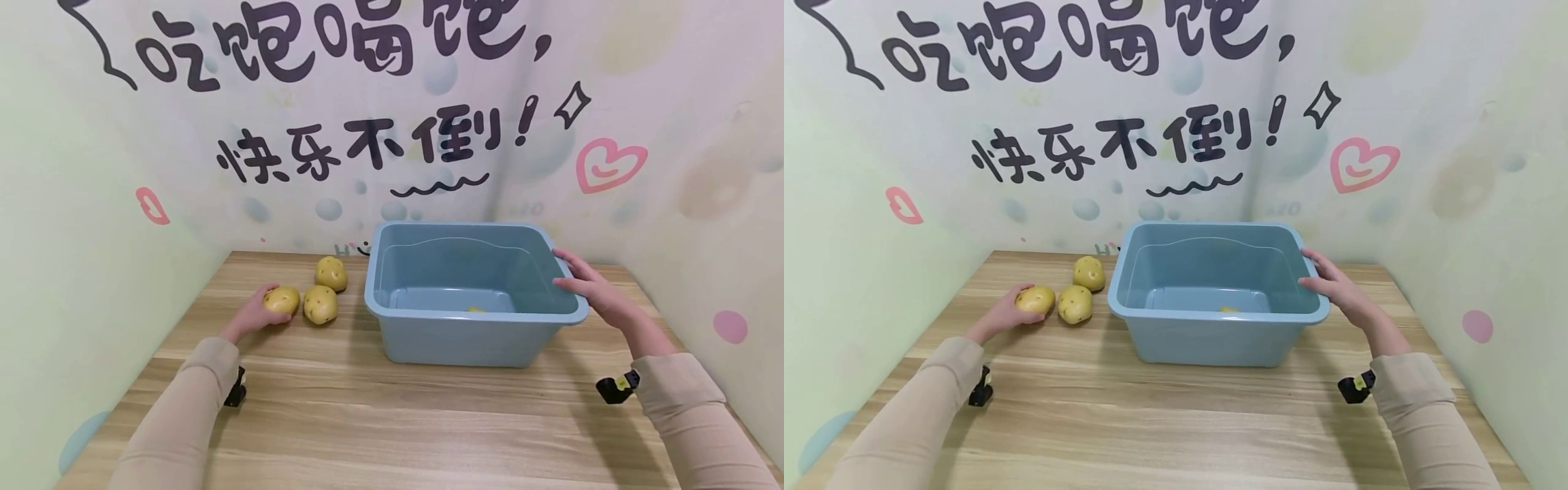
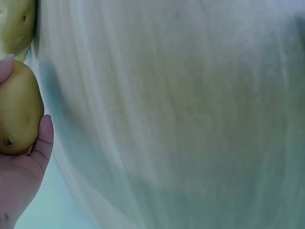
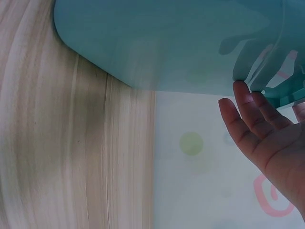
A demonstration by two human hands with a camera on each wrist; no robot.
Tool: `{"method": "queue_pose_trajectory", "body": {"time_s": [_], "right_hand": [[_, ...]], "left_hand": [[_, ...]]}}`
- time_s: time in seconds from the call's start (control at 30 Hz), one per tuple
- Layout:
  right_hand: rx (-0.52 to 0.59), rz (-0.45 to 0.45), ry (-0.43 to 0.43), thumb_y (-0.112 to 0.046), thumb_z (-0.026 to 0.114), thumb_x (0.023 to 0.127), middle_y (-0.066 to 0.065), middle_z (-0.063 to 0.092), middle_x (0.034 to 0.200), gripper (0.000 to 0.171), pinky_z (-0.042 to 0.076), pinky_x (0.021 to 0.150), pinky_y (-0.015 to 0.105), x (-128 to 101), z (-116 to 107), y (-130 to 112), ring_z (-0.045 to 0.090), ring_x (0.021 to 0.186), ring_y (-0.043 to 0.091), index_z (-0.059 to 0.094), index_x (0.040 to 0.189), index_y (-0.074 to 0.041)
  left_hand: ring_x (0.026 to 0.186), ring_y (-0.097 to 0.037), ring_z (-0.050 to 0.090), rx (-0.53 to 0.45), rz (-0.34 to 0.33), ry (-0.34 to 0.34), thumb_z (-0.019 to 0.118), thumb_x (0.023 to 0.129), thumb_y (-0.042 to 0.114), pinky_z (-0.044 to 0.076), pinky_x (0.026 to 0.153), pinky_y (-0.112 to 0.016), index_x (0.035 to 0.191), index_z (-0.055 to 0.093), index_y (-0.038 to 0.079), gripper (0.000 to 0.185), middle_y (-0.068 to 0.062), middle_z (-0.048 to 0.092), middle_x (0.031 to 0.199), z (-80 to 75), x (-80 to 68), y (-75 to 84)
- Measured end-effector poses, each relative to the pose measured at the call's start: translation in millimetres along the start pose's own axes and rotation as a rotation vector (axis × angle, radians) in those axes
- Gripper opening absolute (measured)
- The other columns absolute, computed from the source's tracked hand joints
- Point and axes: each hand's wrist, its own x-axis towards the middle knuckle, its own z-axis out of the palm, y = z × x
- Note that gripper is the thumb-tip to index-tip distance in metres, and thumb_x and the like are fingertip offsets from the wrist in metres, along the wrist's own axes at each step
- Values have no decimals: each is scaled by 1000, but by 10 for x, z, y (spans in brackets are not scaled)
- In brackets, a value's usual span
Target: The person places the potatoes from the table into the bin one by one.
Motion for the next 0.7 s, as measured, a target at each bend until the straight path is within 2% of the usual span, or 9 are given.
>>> {"method": "queue_pose_trajectory", "body": {"time_s": [0.17,0.43,0.6,0.7], "right_hand": [[3,1,-1,-23,43,95,25,7,148,67,42,78,18,0,-3,-7,26,123,38,1,147,-13],[1,-6,-3,-23,43,95,25,7,148,67,41,80,20,-1,-6,-6,25,124,39,1,147,-13],[-1,-8,-3,-23,42,95,25,6,148,67,41,81,22,-1,-8,-4,24,125,40,1,147,-14],[3,-2,-5,-23,43,95,25,5,148,68,41,80,20,1,-8,-5,23,125,41,0,147,-14]], "left_hand": [[112,-44,42,-6,33,10,70,77,19,35,93,-55,138,21,-8,83,-35,34,131,-68,-9,67],[104,-40,48,76,113,10,72,74,19,42,83,-49,137,26,-8,82,-32,42,126,-137,-17,296],[106,-40,47,54,109,-12,72,75,18,41,86,-50,139,24,-5,84,-30,40,129,-160,5,456],[106,-40,47,35,129,-16,71,74,19,41,86,-51,139,25,-4,83,-30,41,128,-170,18,519]]}}
